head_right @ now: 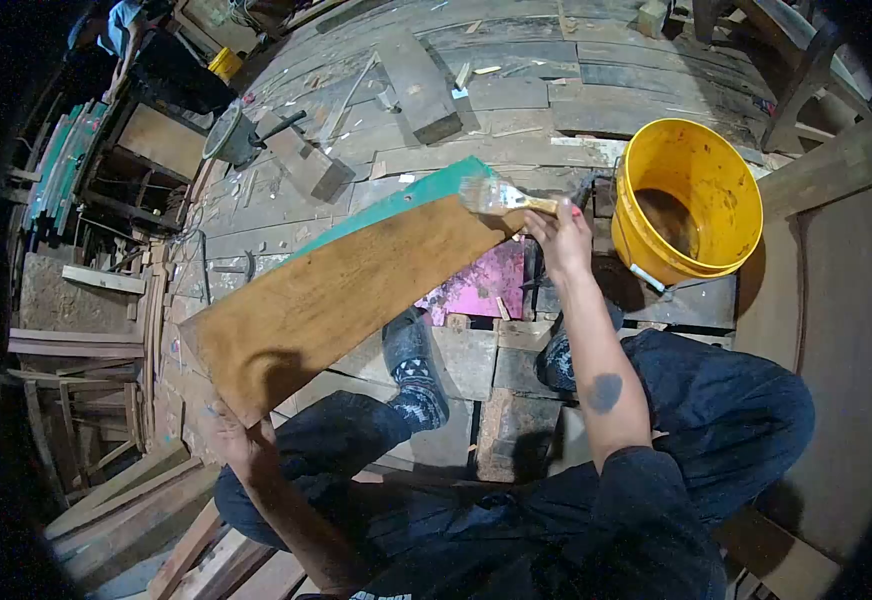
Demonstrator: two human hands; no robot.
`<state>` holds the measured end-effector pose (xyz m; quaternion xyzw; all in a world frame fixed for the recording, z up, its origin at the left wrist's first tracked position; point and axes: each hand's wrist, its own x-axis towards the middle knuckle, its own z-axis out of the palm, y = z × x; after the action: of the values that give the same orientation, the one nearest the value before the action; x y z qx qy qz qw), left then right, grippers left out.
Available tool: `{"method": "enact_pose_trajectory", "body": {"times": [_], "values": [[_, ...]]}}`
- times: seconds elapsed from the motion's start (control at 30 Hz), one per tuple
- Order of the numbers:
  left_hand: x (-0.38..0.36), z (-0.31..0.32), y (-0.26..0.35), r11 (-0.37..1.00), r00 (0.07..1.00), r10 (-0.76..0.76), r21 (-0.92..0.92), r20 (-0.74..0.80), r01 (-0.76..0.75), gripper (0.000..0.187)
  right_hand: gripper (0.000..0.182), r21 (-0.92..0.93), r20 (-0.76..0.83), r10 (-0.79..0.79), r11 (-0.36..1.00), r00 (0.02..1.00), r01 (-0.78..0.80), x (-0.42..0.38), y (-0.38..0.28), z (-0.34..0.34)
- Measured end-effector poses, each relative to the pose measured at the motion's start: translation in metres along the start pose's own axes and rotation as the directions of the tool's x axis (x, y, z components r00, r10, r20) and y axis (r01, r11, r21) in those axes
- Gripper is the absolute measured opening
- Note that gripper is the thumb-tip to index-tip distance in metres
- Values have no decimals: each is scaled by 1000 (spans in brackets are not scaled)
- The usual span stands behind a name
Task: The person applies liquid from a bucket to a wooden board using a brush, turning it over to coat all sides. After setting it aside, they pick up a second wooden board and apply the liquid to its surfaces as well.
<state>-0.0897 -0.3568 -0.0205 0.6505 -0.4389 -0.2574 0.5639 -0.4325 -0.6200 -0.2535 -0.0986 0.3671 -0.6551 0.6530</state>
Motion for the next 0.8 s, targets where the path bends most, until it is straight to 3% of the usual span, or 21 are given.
{"method": "enact_pose_trajectory", "body": {"times": [0.17,0.23,0.3,0.37,0.4,0.43,0.5,0.57,0.63,0.67,0.77,0.8], "values": [[3,-1,-6,983,999,29,-184,23,-24,49,35,-112,-189,-137,987,972,117,11,14,-32],[5,3,-5,967,999,29,-255,22,-23,50,33,-395,-49,-306,880,951,263,13,17,-32],[4,8,2,992,998,55,-115,3,-54,53,30,-724,63,-311,640,948,257,18,19,-35],[4,4,-5,975,997,57,-219,42,-47,52,30,-538,96,-168,821,981,193,9,18,-19],[5,2,-7,946,995,62,-321,78,-34,52,31,-453,152,-192,858,970,241,17,23,-23],[4,1,-6,949,995,58,-315,78,-31,52,39,-274,171,-162,940,972,205,12,16,-17],[4,2,-5,972,998,36,-235,46,-24,53,39,-97,167,-188,974,968,206,13,4,-12],[6,1,-9,959,993,77,-280,84,-50,54,39,-133,178,-224,959,958,249,13,-2,-9],[7,1,-11,942,985,124,-328,122,-78,55,38,-340,157,-279,885,947,317,16,1,-11],[7,1,-10,949,984,122,-306,129,-78,54,37,-567,147,-257,770,955,294,29,9,-25],[6,0,-11,957,988,107,-280,108,-73,54,36,-564,232,-170,779,958,274,27,20,-32],[6,-1,-12,956,992,95,-284,82,-68,54,36,-386,247,-178,884,953,265,17,16,-23]]}}
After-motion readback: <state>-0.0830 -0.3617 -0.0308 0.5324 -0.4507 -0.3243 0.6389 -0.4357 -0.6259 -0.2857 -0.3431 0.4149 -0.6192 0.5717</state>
